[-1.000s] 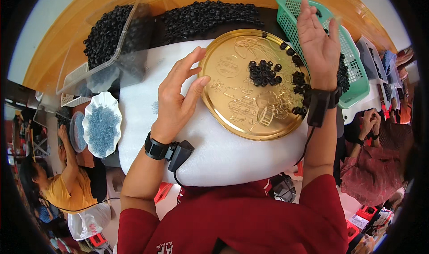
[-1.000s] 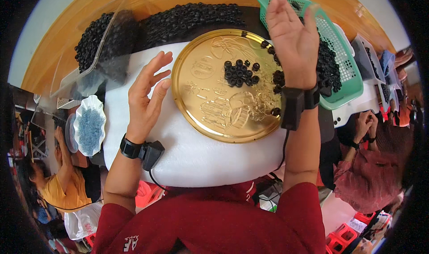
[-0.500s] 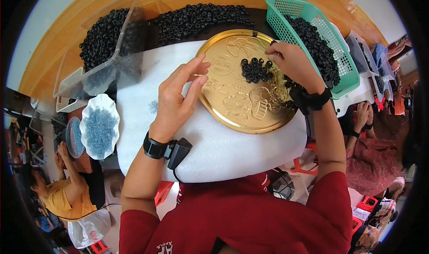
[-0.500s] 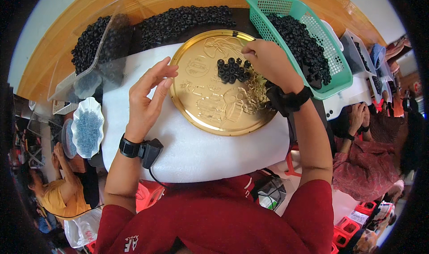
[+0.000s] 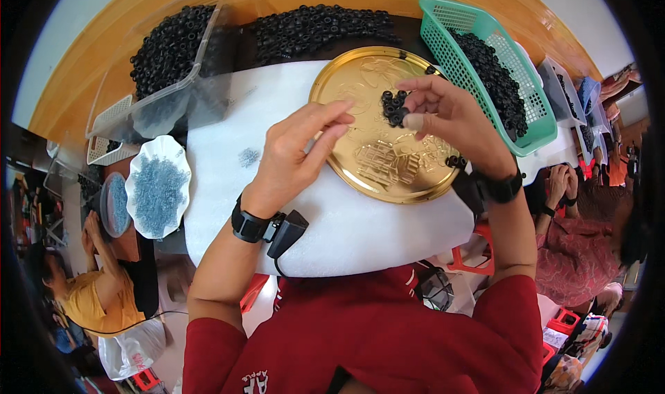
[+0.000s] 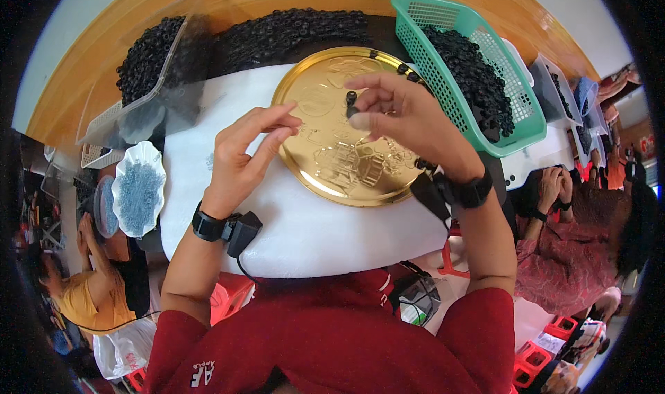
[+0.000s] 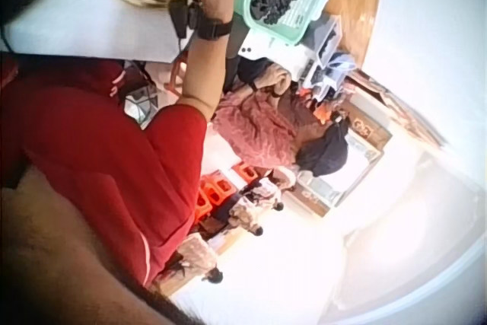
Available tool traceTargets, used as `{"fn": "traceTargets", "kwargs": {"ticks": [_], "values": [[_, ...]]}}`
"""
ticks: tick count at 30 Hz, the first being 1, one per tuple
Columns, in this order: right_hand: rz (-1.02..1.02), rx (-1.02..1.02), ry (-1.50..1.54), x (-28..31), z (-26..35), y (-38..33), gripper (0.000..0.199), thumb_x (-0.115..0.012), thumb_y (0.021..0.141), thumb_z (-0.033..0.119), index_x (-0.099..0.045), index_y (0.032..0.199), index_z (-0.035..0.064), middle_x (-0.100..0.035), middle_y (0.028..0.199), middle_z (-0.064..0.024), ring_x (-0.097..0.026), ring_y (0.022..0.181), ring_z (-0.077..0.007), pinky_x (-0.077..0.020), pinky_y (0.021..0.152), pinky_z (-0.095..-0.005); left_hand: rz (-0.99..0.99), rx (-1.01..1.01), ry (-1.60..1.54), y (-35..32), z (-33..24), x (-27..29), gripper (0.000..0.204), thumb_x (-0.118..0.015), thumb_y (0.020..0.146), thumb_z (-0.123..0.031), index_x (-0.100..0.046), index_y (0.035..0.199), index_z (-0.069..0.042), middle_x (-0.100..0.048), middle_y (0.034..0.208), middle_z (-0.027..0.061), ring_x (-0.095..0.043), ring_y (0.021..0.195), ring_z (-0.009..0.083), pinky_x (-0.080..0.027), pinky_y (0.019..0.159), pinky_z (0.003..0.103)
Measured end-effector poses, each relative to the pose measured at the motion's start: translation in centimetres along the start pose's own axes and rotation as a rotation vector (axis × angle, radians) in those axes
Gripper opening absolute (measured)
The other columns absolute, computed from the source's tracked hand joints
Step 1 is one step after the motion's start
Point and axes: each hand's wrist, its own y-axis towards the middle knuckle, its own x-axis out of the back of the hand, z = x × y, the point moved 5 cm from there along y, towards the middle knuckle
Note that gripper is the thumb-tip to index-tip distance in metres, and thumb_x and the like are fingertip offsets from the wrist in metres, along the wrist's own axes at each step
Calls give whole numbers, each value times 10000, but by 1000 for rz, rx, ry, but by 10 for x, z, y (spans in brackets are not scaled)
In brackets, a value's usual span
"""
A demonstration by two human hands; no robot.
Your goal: Sorting small black plastic components and placing them into a gold tray.
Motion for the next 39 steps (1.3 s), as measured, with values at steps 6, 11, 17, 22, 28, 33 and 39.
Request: {"fn": "traceTargets", "kwargs": {"ticks": [6,11,17,22,28,33,39], "values": [[1,281,-174,-50,26,-19,504,-690,818,22,-518,1289,68,-577,930,-18,-576,798,-96,-485,678,-236,136,211,-423,-4,-6,-11,244,-633,901,-101,-625,1119,10,-689,898,85,-662,814,129,-514,697,254],[-129,537,-583,-68,45,-17,572,-669,748,-35,-531,1285,103,-593,912,-63,-609,759,-172,-499,638,-275,57,362,-710,-5,-1,-1,260,-647,898,-93,-602,1119,36,-678,929,74,-656,845,125,-520,750,248],[-177,877,-927,-98,81,-6,541,-660,715,-37,-551,1228,96,-582,909,-104,-603,770,-277,-486,623,-355,-95,319,-706,-3,-12,31,241,-630,891,-40,-596,1112,49,-667,972,75,-648,851,125,-530,783,255],[-2,937,-772,-133,97,15,540,-634,774,-32,-540,1295,78,-624,1037,-89,-602,811,-187,-507,685,-278,-336,253,-555,-23,-17,77,206,-560,925,-51,-604,1112,24,-666,978,82,-638,848,131,-541,770,272],[185,792,-368,-171,71,44,360,-591,814,5,-587,1174,25,-629,956,-161,-627,733,-261,-504,682,-330,-508,405,-509,-80,6,120,220,-494,945,-100,-609,1086,25,-653,930,107,-621,750,141,-509,648,258],[213,555,-636,-168,20,76,173,-590,838,68,-674,978,9,-651,922,-151,-630,747,-287,-506,702,-347,-625,594,-589,-133,27,138,237,-465,952,-126,-599,1061,37,-624,865,88,-566,667,114,-424,544,229],[334,652,-758,-182,2,75,132,-597,844,84,-700,919,46,-642,889,-122,-623,789,-315,-505,720,-378,-666,666,-548,-161,24,140,235,-479,955,-110,-596,1097,37,-627,874,89,-562,652,103,-433,548,225]]}}
